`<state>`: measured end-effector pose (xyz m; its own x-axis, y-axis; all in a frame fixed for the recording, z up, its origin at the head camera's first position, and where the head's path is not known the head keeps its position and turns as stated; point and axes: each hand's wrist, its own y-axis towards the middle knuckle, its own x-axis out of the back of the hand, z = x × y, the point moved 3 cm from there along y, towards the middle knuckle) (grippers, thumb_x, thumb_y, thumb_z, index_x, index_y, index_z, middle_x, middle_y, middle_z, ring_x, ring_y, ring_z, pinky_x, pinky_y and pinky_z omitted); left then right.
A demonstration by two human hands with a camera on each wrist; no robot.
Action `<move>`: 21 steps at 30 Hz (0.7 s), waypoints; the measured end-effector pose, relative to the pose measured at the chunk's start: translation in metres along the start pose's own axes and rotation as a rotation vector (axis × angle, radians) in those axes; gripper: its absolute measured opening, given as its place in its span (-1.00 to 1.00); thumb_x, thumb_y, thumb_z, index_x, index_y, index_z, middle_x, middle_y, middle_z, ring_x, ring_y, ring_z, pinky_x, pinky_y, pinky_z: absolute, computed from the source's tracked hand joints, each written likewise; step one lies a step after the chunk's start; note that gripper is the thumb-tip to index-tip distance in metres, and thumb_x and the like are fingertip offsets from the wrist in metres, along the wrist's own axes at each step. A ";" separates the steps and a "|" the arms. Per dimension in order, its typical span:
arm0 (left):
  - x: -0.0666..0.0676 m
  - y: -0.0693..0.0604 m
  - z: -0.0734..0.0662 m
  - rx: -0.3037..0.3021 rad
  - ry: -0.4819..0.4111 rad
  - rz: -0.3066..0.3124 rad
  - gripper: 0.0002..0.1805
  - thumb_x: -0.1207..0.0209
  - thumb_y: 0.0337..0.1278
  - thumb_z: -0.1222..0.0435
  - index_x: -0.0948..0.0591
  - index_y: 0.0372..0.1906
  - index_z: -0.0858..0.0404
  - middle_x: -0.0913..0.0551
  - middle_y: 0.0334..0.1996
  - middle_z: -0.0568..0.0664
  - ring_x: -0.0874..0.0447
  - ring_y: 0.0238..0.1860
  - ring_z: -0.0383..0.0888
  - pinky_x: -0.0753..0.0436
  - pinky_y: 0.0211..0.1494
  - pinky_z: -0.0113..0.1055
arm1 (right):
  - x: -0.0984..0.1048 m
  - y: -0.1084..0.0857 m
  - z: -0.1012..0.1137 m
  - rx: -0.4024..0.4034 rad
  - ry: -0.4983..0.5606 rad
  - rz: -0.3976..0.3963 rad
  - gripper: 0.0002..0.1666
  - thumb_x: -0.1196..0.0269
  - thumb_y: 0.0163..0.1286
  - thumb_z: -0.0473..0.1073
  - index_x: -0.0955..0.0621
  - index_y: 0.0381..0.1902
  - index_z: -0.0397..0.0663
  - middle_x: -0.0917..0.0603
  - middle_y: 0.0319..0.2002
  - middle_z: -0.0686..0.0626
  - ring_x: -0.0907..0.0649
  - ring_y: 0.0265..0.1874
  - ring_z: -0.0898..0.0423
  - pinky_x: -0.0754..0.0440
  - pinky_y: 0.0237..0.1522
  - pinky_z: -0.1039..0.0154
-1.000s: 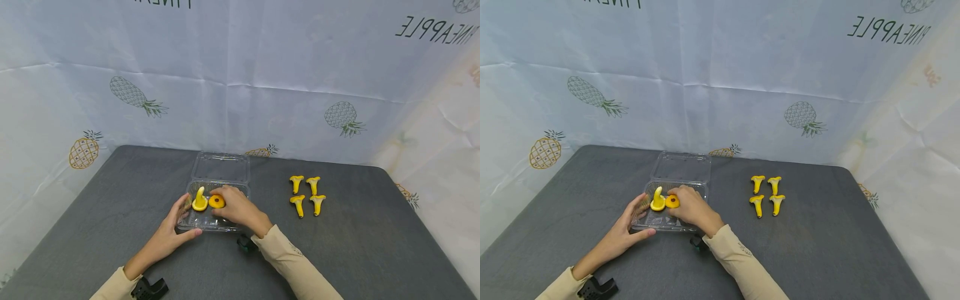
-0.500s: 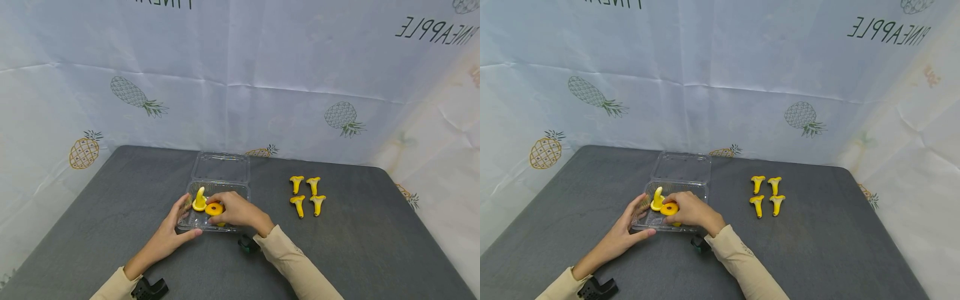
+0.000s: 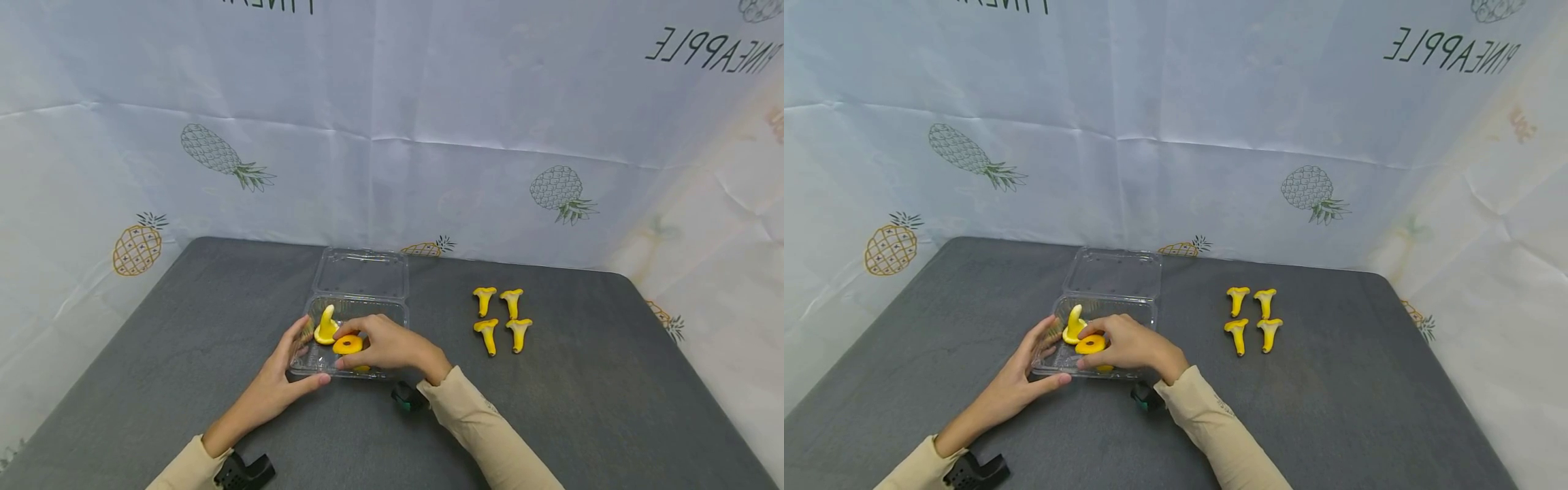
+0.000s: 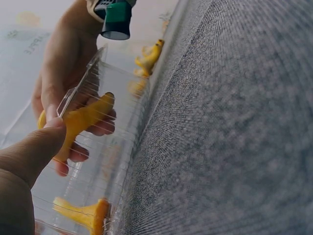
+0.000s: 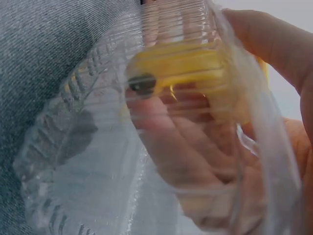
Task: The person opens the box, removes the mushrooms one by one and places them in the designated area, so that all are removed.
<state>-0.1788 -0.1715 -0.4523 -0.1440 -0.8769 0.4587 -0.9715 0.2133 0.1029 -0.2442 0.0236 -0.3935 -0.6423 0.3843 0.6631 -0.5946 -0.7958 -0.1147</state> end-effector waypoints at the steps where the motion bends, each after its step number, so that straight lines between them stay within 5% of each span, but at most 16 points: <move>1: 0.000 0.000 0.000 0.000 0.001 0.000 0.08 -0.36 0.18 0.12 0.11 0.59 0.17 0.06 0.58 0.23 -0.17 0.51 0.26 -0.33 0.46 0.12 | 0.000 0.000 0.000 0.007 0.004 0.005 -0.46 -0.37 0.34 -0.06 -0.59 0.21 -0.14 -0.67 0.03 -0.06 -0.55 -0.30 0.29 -0.57 -0.23 0.48; 21: 0.000 0.000 -0.001 0.016 0.007 -0.004 0.09 -0.37 0.16 0.11 0.10 0.59 0.17 0.06 0.58 0.22 -0.18 0.51 0.26 -0.33 0.47 0.12 | 0.003 -0.005 0.002 -0.036 0.088 0.077 -0.35 -0.46 0.22 -0.08 -0.54 0.24 -0.11 -0.65 0.14 -0.08 -0.68 -0.20 0.32 -0.67 -0.10 0.47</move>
<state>-0.1783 -0.1709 -0.4519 -0.1391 -0.8747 0.4642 -0.9750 0.2031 0.0906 -0.2424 0.0282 -0.3893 -0.7261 0.3635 0.5836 -0.5576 -0.8080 -0.1904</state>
